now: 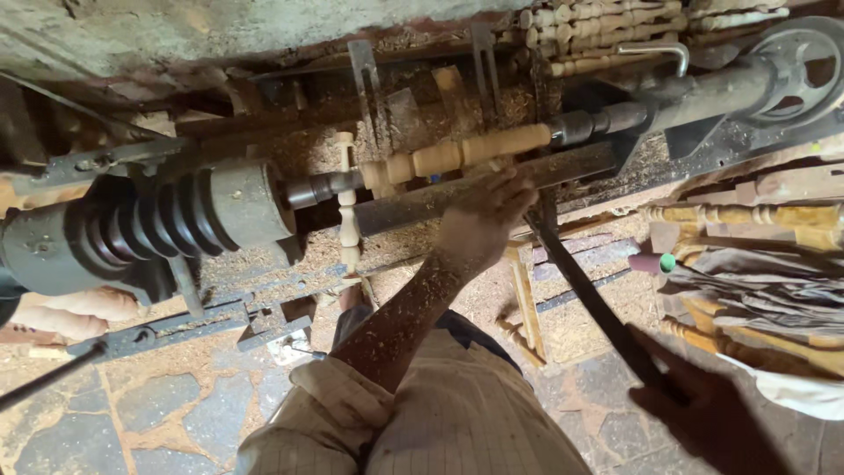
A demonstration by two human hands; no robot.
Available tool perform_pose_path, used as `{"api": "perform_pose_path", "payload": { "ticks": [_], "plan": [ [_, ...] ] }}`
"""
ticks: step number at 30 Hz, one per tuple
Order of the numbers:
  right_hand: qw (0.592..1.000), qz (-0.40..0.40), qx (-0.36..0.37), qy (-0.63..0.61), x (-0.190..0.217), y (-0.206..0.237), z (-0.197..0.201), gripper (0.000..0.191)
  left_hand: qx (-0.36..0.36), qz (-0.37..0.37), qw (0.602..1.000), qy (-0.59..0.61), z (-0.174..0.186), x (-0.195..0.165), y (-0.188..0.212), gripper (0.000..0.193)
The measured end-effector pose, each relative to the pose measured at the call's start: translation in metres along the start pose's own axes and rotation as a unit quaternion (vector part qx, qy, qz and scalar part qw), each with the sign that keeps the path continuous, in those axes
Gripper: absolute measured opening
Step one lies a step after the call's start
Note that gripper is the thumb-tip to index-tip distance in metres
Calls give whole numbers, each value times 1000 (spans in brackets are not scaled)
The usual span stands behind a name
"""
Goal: The person shapes a cylindrical wooden blank mounted on a lathe using a chisel. They hold the chisel with both hands and guide it along the rotating wood to carve decorative grooves and contours.
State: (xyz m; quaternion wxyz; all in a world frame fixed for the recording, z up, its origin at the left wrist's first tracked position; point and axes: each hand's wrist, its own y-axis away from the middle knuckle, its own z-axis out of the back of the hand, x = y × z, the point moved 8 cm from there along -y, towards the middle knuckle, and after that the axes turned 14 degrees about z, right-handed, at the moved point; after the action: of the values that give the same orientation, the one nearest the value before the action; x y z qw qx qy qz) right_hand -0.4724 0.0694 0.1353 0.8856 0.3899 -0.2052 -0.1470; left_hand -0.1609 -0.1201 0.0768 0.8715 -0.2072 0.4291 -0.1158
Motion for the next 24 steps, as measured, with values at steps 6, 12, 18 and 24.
{"api": "perform_pose_path", "payload": {
  "ticks": [6,12,18,24],
  "plan": [
    [992,99,82,-14,9,-65,76,83,-38,36,997,-51,8,0,-4,14],
    [996,64,43,41,6,-47,38,84,-35,29,997,-63,18,-7,-8,12],
    [980,116,-60,-148,-1,-20,-47,80,39,28,996,-72,20,-8,-5,19],
    [978,61,-138,-147,5,7,-131,84,71,-27,994,-79,12,-5,3,25]
  ]
}}
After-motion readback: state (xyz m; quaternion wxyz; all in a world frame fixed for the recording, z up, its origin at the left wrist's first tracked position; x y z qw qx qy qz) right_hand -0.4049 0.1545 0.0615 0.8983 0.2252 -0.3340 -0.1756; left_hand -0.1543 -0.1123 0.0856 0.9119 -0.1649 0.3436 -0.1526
